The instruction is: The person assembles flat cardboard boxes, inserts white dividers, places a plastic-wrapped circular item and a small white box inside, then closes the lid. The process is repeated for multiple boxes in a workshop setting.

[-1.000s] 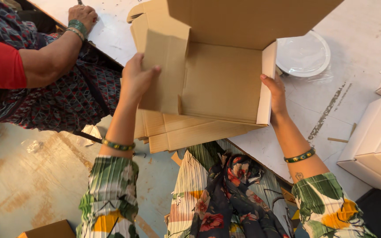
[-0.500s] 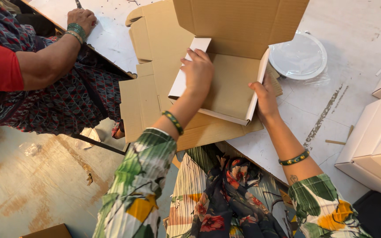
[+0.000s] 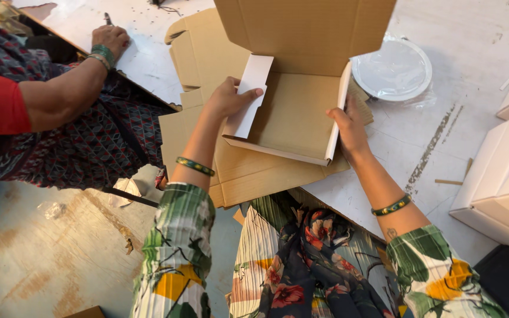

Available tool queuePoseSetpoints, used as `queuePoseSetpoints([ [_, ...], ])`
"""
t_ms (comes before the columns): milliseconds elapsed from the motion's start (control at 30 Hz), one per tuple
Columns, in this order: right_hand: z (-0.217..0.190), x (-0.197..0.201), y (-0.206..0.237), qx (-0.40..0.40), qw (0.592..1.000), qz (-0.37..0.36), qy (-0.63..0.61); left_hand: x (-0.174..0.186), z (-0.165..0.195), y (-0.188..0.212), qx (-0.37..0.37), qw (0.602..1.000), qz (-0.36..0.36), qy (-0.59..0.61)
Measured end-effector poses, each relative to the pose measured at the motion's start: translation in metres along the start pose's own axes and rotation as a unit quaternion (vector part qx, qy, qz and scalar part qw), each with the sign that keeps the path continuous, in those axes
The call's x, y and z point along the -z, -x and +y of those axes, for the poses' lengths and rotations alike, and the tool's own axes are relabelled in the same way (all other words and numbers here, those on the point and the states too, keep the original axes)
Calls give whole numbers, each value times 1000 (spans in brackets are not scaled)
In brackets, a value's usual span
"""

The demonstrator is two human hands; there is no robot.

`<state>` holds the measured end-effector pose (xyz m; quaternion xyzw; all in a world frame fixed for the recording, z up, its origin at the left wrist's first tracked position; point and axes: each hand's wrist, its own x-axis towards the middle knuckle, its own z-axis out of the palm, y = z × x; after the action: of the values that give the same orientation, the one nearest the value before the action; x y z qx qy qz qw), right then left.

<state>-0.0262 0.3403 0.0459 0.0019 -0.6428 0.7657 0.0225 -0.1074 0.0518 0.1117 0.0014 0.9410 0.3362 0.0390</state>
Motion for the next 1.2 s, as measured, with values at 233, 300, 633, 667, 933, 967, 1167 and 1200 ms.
queuePoseSetpoints([
  [233, 1, 3, 1, 15, 999, -21, -26, -33, 12, 7, -2, 977, 112, -180],
  [300, 2, 3, 1, -6, 1000, -12, -26, -34, 14, 7, -10, 972, 125, -200],
  [633, 4, 3, -5, 4, 999, -9, -32, -34, 15, 1, -9, 971, 121, -206],
  [667, 5, 4, -6, 6, 999, -5, -32, -29, 12, 2, -7, 978, 95, -186],
  [933, 13, 4, -3, 44, 999, -25, -19, -29, -26, 19, -87, 990, 64, -93],
  [967, 12, 4, -3, 40, 998, -28, -25, -37, -26, 20, -84, 988, 93, -95],
  [1167, 2, 1, 2, 21, 999, -26, -31, -49, -24, 18, -49, 986, 102, -119],
  [1200, 4, 2, 1, 21, 999, -25, -35, -45, -25, 18, -51, 991, 89, -90],
])
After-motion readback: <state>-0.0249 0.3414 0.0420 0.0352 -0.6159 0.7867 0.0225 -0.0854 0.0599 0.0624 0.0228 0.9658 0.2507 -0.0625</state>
